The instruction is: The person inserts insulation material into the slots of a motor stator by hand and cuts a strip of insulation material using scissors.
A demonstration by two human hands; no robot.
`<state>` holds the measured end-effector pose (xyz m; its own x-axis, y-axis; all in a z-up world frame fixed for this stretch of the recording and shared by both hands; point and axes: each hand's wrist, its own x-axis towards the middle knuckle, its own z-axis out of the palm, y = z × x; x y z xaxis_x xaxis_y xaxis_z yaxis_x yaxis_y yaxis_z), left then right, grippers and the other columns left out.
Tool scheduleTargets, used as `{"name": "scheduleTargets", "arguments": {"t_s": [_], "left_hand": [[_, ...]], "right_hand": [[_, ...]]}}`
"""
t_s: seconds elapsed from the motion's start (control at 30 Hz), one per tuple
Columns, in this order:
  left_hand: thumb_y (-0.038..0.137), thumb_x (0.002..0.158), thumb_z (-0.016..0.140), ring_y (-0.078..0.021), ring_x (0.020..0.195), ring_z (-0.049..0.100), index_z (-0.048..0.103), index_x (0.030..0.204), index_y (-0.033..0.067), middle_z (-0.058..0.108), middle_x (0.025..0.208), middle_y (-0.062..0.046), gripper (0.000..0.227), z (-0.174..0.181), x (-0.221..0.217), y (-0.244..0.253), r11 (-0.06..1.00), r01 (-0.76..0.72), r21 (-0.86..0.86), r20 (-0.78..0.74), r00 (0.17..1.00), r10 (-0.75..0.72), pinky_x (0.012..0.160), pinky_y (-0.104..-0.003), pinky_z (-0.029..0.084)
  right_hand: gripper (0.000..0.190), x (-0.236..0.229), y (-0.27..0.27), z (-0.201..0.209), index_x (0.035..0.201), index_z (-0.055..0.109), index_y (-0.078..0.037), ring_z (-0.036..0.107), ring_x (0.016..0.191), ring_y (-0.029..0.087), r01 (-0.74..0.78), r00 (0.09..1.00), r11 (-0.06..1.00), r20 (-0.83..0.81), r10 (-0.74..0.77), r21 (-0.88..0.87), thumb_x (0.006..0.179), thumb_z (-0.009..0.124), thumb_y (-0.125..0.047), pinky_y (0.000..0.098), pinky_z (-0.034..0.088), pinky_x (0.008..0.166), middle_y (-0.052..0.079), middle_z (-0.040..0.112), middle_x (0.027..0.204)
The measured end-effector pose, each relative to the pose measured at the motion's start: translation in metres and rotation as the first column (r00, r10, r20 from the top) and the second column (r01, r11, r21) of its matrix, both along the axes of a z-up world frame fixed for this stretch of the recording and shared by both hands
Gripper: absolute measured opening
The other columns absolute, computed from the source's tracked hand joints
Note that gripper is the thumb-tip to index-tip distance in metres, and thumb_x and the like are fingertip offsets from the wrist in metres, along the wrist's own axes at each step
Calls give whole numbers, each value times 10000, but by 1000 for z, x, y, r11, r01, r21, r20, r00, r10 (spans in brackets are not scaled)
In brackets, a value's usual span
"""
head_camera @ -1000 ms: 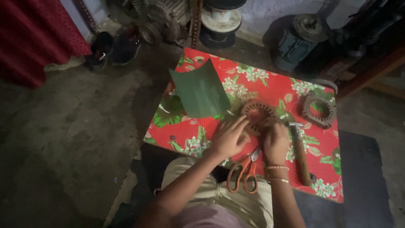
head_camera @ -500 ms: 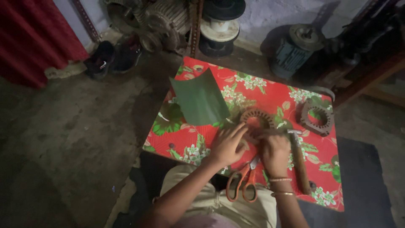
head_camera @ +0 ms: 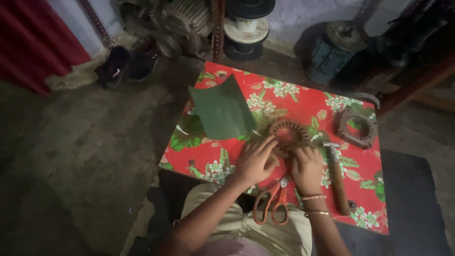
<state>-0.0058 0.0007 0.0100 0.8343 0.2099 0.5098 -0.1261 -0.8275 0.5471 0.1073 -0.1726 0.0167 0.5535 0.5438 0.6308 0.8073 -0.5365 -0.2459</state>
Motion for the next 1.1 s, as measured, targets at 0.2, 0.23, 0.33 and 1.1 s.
{"name": "scheduleTargets", "arguments": {"t_s": [0.2,0.23,0.33,1.1], "left_hand": [[307,868,715,-347,1309,550,544,1434,87,512,1545,-111,631,0,-1,-2,1000,-10,4,-5,1000,10,1103,-507,409],[316,874,718,-350,1320,548,545,1432,88,513,1545,-109,628,1,-3,-3,1000,-19,15,13,1000,19,1104,-502,415],[322,851,725,-333,1279,563,536,1437,81,512,1536,-113,661,5,-2,-2,1000,-8,2,-31,999,8,1090,-511,405],[362,949,679,-356,1319,556,563,1403,51,534,1518,-138,562,6,-4,-1,1000,10,-22,53,999,-9,1093,-494,421]], "right_hand": [[212,-3,2,1,1042,709,-67,557,941,389,89,996,996,13,-89,25,838,652,-69,485,450,864,152,634,985],[187,-3,0,-3,1011,697,-59,567,945,389,72,997,997,35,-72,-21,828,662,-80,491,452,873,150,632,963],[150,11,-6,-7,1023,682,-50,583,1008,401,114,993,991,-17,-113,63,877,652,-70,496,459,944,157,637,993],[157,-7,-6,-2,989,717,-66,653,934,372,-62,998,998,-31,63,27,845,657,-58,477,512,854,149,700,963]]}}
